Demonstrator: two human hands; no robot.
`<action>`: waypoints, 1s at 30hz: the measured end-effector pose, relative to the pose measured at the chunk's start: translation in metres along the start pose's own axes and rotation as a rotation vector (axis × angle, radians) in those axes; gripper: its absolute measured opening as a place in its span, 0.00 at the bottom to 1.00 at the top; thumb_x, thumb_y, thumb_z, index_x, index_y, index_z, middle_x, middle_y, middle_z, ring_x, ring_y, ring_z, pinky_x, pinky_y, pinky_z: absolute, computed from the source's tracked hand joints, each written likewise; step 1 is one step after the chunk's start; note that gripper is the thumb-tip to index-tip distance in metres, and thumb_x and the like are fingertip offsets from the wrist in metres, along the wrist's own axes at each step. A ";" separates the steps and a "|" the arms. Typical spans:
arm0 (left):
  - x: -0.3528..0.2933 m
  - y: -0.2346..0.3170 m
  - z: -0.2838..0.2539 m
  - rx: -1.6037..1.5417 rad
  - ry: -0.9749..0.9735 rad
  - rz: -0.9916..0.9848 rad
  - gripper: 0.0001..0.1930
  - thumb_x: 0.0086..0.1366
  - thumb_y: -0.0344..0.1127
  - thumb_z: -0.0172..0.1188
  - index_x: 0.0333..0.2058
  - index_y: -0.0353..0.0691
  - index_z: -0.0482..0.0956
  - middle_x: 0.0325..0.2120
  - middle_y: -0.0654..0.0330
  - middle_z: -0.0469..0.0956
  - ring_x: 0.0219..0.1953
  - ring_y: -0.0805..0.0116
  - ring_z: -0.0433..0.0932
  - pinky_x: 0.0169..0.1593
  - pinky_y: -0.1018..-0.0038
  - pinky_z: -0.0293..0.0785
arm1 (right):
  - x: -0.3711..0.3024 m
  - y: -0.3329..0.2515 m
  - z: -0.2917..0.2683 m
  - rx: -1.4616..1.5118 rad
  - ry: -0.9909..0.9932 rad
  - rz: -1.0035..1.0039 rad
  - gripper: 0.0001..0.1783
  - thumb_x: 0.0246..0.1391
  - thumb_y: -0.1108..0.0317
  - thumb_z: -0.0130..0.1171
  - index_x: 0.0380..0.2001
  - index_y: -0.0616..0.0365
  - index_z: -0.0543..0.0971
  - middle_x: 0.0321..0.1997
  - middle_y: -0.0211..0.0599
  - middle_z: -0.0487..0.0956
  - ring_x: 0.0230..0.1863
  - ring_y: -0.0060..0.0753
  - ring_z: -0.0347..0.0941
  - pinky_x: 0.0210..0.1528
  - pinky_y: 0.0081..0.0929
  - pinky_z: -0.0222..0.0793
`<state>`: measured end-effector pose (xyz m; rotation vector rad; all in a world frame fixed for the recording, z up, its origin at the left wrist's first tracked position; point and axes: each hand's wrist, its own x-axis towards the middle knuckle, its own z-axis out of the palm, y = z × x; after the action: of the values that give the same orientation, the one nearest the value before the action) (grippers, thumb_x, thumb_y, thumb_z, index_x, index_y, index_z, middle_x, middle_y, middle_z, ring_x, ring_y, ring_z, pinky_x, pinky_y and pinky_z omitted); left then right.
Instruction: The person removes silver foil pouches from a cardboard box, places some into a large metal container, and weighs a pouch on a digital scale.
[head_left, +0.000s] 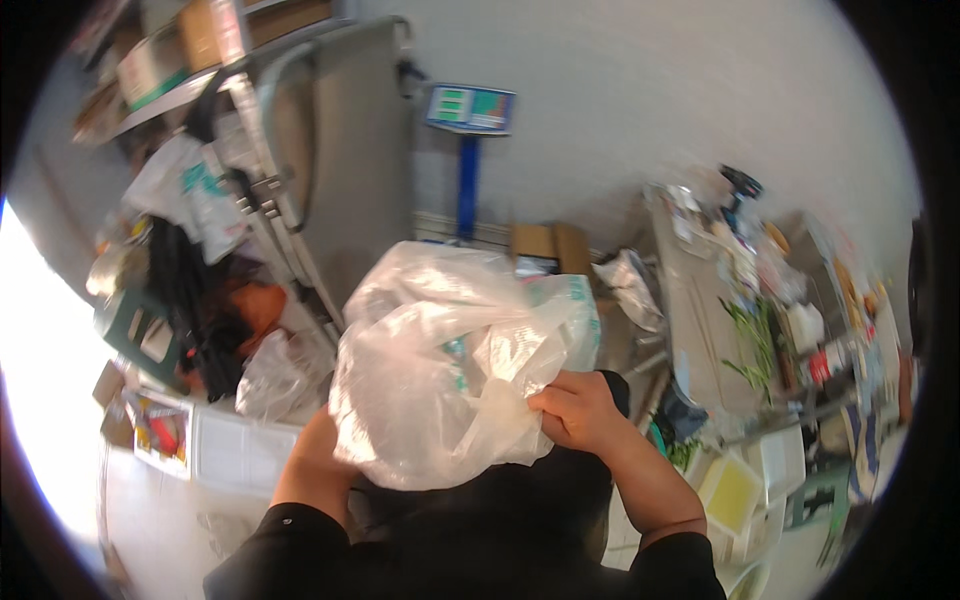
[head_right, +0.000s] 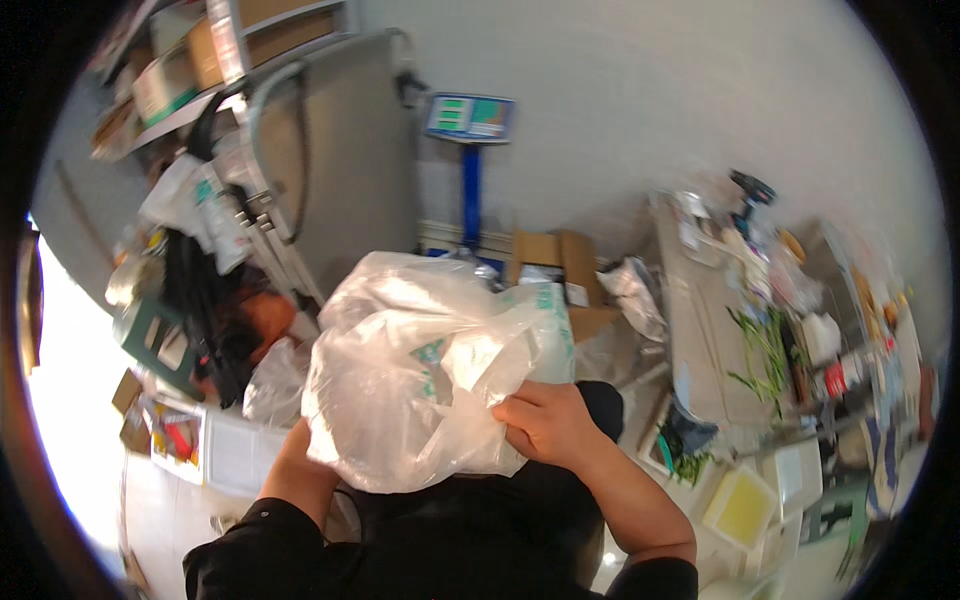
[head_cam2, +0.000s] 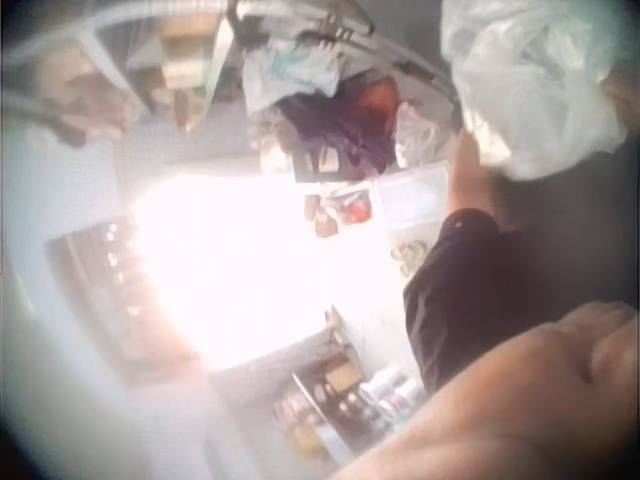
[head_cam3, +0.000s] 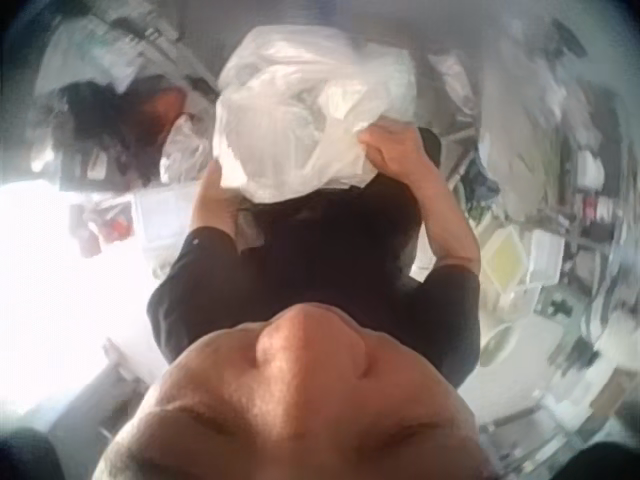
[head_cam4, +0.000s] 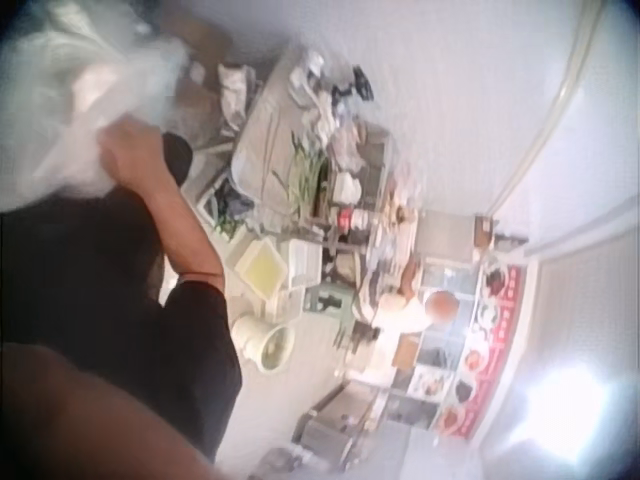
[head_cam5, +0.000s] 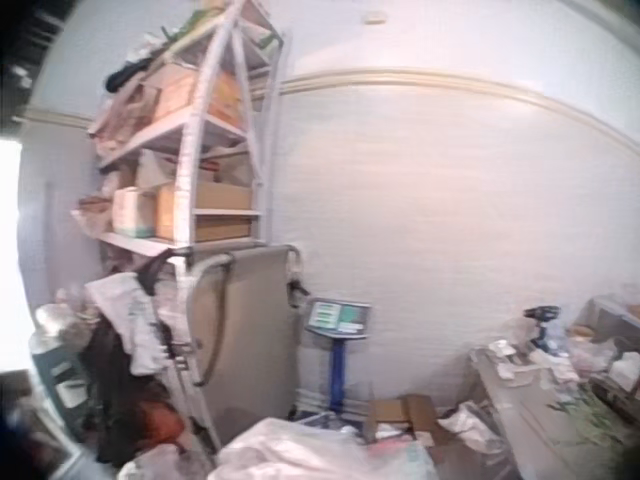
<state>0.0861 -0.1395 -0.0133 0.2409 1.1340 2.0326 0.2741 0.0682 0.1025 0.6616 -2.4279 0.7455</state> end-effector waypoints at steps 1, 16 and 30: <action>-0.007 0.001 0.002 0.027 0.008 0.021 0.43 0.60 0.68 0.39 0.67 0.46 0.47 0.66 0.49 0.51 0.66 0.44 0.52 0.60 0.42 0.49 | 0.011 0.001 0.013 0.017 0.035 -0.044 0.13 0.34 0.77 0.60 0.28 0.49 0.78 0.28 0.32 0.78 0.27 0.41 0.76 0.26 0.32 0.73; -0.244 0.210 -0.094 0.761 0.826 0.952 0.38 0.64 0.60 0.46 0.65 0.41 0.53 0.63 0.47 0.58 0.63 0.48 0.59 0.60 0.50 0.57 | 0.196 -0.086 0.138 0.110 -0.091 -0.440 0.28 0.47 0.74 0.54 0.56 0.52 0.72 0.65 0.52 0.61 0.64 0.54 0.57 0.64 0.45 0.55; -0.187 0.193 -0.312 2.581 0.100 -0.629 0.18 0.58 0.38 0.60 0.45 0.34 0.77 0.33 0.47 0.81 0.37 0.52 0.80 0.40 0.64 0.75 | 0.030 0.206 0.072 0.011 -0.444 0.538 0.24 0.46 0.69 0.59 0.49 0.60 0.74 0.56 0.48 0.72 0.55 0.50 0.69 0.55 0.39 0.67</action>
<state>-0.0469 -0.5287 -0.0069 0.7342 2.5461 -0.8958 0.1094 0.1657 -0.0070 0.1742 -3.0673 0.8871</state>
